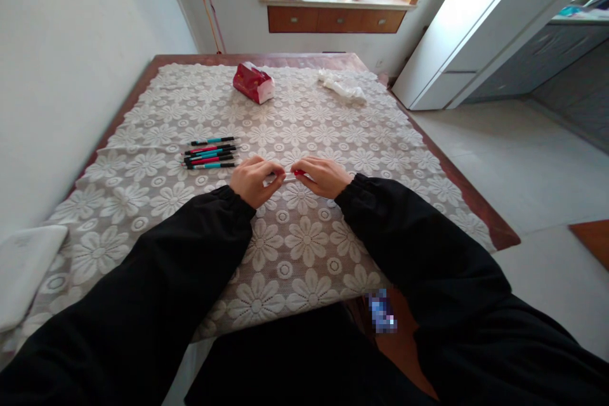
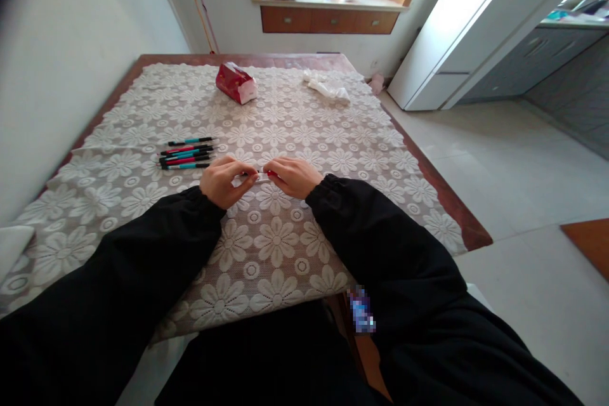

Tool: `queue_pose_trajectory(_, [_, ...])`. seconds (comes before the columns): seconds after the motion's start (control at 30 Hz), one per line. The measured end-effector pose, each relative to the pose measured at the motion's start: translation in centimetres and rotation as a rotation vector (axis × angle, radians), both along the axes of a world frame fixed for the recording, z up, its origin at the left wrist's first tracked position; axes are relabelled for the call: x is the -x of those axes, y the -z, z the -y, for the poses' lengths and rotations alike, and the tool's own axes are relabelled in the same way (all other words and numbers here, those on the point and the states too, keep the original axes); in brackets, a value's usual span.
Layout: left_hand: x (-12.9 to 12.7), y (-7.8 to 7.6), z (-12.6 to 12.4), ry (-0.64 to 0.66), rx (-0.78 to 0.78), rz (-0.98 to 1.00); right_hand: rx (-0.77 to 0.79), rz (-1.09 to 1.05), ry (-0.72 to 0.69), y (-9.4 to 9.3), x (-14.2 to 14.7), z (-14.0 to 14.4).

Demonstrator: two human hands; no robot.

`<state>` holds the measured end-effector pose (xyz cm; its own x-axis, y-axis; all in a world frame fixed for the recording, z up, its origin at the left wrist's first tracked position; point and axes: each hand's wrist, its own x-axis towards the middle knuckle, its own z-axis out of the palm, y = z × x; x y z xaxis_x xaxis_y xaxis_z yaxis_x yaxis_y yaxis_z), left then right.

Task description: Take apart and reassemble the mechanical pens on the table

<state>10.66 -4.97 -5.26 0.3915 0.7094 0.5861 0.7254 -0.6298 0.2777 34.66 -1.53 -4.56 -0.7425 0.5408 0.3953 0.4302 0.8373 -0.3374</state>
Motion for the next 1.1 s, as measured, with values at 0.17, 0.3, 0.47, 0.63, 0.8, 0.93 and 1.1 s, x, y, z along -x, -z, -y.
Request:
queue_pose_trajectory(0.17, [0.1, 0.2, -0.1, 0.045, -0.021, -0.025, 0.031, -0.033, -0.019, 0.2, 0.2, 0.2])
queue_pose_trajectory(0.3, [0.2, 0.3, -0.1, 0.033, -0.018, -0.029, 0.044, -0.035, -0.028, 0.1, 0.4, 0.3])
queue_pose_trajectory(0.47, [0.2, 0.3, -0.1, 0.039, 0.015, -0.026, 0.058, -0.046, -0.03, 0.2, 0.7, 0.6])
queue_pose_trajectory(0.63, [0.2, 0.3, -0.1, 0.088, 0.049, -0.02, 0.013, -0.021, -0.001, 0.1, 0.8, 0.9])
queue_pose_trajectory(0.8, [0.2, 0.3, -0.2, 0.09, 0.02, -0.021, -0.045, 0.035, 0.069, -0.3, 0.9, 1.2])
queue_pose_trajectory(0.93, [0.3, 0.4, -0.2, 0.075, 0.019, -0.03, -0.041, 0.035, 0.112, -0.3, 0.9, 1.3])
queue_pose_trajectory(1.1, [0.3, 0.1, -0.1, 0.077, 0.02, -0.055, -0.027, 0.018, 0.136, -0.3, 0.9, 1.3])
